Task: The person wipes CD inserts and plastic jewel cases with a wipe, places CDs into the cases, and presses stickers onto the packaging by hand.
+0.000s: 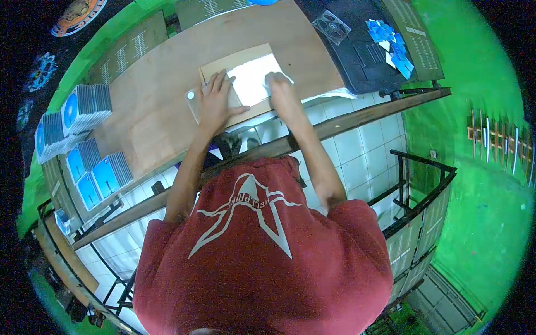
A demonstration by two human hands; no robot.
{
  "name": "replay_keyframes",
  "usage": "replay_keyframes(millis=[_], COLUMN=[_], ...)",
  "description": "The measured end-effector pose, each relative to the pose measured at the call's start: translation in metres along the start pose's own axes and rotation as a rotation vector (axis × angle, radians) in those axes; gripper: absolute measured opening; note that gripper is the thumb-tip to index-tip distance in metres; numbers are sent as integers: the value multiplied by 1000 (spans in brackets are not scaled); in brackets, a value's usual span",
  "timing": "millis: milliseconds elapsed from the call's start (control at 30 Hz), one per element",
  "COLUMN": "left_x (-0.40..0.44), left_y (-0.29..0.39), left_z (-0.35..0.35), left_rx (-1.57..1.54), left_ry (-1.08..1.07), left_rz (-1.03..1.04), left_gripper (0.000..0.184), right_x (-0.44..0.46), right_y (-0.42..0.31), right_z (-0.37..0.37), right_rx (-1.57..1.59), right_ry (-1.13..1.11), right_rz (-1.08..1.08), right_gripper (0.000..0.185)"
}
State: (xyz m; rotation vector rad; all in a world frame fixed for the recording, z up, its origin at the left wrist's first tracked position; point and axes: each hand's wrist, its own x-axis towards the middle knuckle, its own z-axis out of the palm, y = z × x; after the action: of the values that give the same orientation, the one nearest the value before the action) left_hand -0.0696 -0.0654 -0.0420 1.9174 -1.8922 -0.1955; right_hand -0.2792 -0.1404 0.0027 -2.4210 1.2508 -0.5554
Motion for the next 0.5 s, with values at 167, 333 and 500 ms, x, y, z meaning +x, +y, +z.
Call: replay_keyframes(millis=[167, 333, 500], left_x=[0, 1, 1], left_y=[2, 1, 1], left_z=[0, -1, -3], left_rx=[-16, -5, -4], left_ry=[7, -8, 7], left_rz=[-5, -4, 10], left_gripper=[96, 97, 98], right_x=[-38, -36, -8], right_y=[2, 15, 9], right_z=[28, 9, -1], right_rx=[-126, -71, 21], right_ry=[36, -47, -15], right_rz=[-67, -247, -202], right_gripper=[44, 35, 39])
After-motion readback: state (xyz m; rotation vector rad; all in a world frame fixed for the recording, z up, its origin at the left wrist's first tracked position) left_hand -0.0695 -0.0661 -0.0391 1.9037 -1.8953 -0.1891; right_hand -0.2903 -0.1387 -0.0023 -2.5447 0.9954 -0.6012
